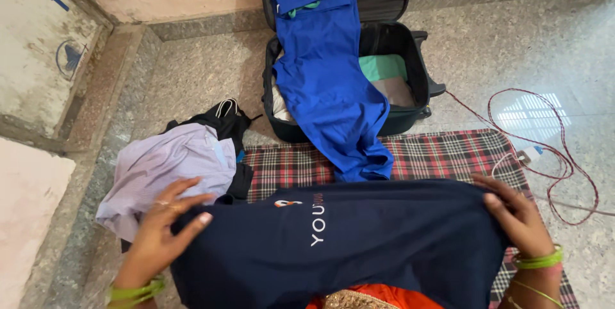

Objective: The person folds a white garment, a blue pair of pants, and a light purple shirt, placing each folded item into an open suitcase on the floor.

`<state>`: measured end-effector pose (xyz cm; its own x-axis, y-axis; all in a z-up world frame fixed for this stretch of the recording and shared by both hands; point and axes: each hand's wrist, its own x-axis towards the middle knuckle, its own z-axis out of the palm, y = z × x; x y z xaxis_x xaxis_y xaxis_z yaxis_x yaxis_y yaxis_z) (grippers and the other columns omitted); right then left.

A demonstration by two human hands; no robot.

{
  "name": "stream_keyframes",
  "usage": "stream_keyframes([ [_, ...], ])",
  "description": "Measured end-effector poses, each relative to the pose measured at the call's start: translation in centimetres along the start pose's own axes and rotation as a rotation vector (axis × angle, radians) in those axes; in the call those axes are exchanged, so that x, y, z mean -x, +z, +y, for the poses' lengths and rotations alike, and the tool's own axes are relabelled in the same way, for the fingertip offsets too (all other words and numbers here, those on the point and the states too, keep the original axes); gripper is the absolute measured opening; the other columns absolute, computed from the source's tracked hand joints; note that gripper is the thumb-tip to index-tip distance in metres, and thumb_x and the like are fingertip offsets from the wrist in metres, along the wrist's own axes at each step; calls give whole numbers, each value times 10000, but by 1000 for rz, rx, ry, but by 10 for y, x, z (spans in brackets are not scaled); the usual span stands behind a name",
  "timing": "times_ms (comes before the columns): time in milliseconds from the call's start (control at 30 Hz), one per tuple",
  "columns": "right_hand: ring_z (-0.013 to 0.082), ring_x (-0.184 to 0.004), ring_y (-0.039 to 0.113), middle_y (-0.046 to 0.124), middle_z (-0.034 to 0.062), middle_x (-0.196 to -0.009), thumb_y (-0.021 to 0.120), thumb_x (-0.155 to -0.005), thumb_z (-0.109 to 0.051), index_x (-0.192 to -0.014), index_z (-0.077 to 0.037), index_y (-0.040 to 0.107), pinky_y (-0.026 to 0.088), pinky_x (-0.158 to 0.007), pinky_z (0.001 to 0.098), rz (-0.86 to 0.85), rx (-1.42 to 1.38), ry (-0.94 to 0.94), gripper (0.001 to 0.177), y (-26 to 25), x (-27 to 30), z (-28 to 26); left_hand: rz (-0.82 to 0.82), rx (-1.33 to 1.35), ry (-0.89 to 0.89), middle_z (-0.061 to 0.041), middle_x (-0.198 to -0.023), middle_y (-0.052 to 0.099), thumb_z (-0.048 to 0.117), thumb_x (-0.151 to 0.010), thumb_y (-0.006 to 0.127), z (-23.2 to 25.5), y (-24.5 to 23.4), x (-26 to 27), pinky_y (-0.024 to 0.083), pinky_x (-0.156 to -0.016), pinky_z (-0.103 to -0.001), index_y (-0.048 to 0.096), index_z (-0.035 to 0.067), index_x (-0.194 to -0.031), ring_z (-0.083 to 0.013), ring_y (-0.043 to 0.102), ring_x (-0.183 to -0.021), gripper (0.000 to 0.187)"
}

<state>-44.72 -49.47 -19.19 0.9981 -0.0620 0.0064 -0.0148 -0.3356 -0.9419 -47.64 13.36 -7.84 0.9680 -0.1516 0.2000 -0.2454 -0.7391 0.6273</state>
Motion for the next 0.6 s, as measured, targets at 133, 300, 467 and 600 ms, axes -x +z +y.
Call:
stream_keyframes([
  [133,205,-1183,639,720,126,-1222,552,-1006,-231,-1282,-22,698,438,-1057,315,-21,-42,-79,377,25,-1,-26,-297,275,-140,-116,-1299,702,265,-943,602,4,15,-7,389,-1108,-357,740,71,-1255,-239,631,-1272,392],
  [300,221,-1163,638,713,130,-1193,547,-1006,-195,-1268,-10,696,441,-1043,324,16,48,-182,353,34,10,-42,-85,373,-240,-117,-1267,745,248,-983,529,-5,34,17,388,-1103,-325,709,12,-1275,-221,643,-1242,417],
  [467,245,-1167,665,716,141,-1217,511,-1005,-160,-1267,-35,689,467,-1028,328,72,179,-161,340,37,14,-46,24,326,-227,-109,-1226,760,248,-1007,519,-12,45,19,419,-1074,-306,716,3,-1245,-199,659,-1190,394],
  [600,326,-1204,645,694,180,-1269,562,-932,-160,-1258,-45,685,494,-1020,388,154,581,-237,367,46,1,-48,-129,210,-233,-102,-1211,774,281,-956,560,-12,32,-2,445,-1058,-321,741,55,-1208,-230,684,-1189,384],
])
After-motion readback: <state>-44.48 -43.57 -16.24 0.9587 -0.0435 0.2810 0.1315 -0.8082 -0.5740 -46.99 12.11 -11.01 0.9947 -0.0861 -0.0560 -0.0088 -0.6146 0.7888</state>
